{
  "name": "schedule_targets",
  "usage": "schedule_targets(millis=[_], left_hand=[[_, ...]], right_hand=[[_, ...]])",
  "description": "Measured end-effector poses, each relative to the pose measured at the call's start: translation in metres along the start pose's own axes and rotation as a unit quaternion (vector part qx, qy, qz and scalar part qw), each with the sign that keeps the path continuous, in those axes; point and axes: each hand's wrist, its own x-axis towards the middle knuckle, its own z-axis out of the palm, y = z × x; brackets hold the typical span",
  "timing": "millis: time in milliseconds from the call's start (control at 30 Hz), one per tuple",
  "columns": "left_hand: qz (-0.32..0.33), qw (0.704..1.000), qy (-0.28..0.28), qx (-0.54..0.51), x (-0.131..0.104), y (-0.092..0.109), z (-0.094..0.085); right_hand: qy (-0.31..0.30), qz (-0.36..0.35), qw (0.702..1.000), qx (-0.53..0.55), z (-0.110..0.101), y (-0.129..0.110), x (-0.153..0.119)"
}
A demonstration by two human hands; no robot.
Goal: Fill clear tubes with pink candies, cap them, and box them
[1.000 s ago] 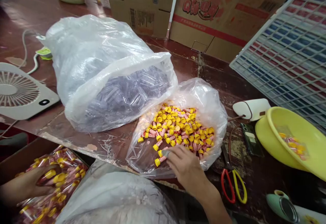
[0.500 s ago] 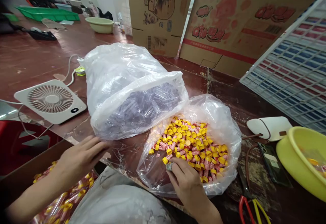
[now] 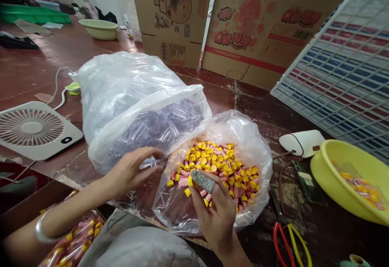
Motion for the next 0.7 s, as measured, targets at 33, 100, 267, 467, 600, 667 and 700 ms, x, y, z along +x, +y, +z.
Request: schedule_targets(millis=[33,100,267,467,600,667,700], left_hand=[[-0.035,0.996,-0.019,-0.083,-0.008,0.01,0.002],[-0.094,0.97,-0.046,-0.218,-0.021,0.029,0.009],[-0.154,0.861,-0.056,-0.482,-0.03,0.046,0.026],[-0.21,0.728,-0.048,-0.651,-0.027,0.044,0.044],[-0.212,0.701,-0.079,-0.676,-0.021,0.048,0.055],[-0.188,0.753,-0.097,-0.623,-0.011,0.048,0.054],[-0.166,0.804,-0.094,-0.563,-0.003,0.045,0.051]], right_hand=[[0.003,-0.009,1.0,0.011,0.004,-0.004,0.005],[-0.012,-0.024,0.999,0.022,0.011,-0.013,0.015],[-0.125,-0.057,0.99,0.02,0.017,-0.022,0.023],[-0.146,-0.131,0.977,-0.082,0.025,-0.019,0.01],[-0.115,-0.121,0.979,-0.115,0.032,-0.018,0.008],[-0.148,-0.132,0.973,-0.121,0.028,-0.012,0.012],[-0.171,-0.132,0.968,-0.127,0.022,-0.007,0.014]])
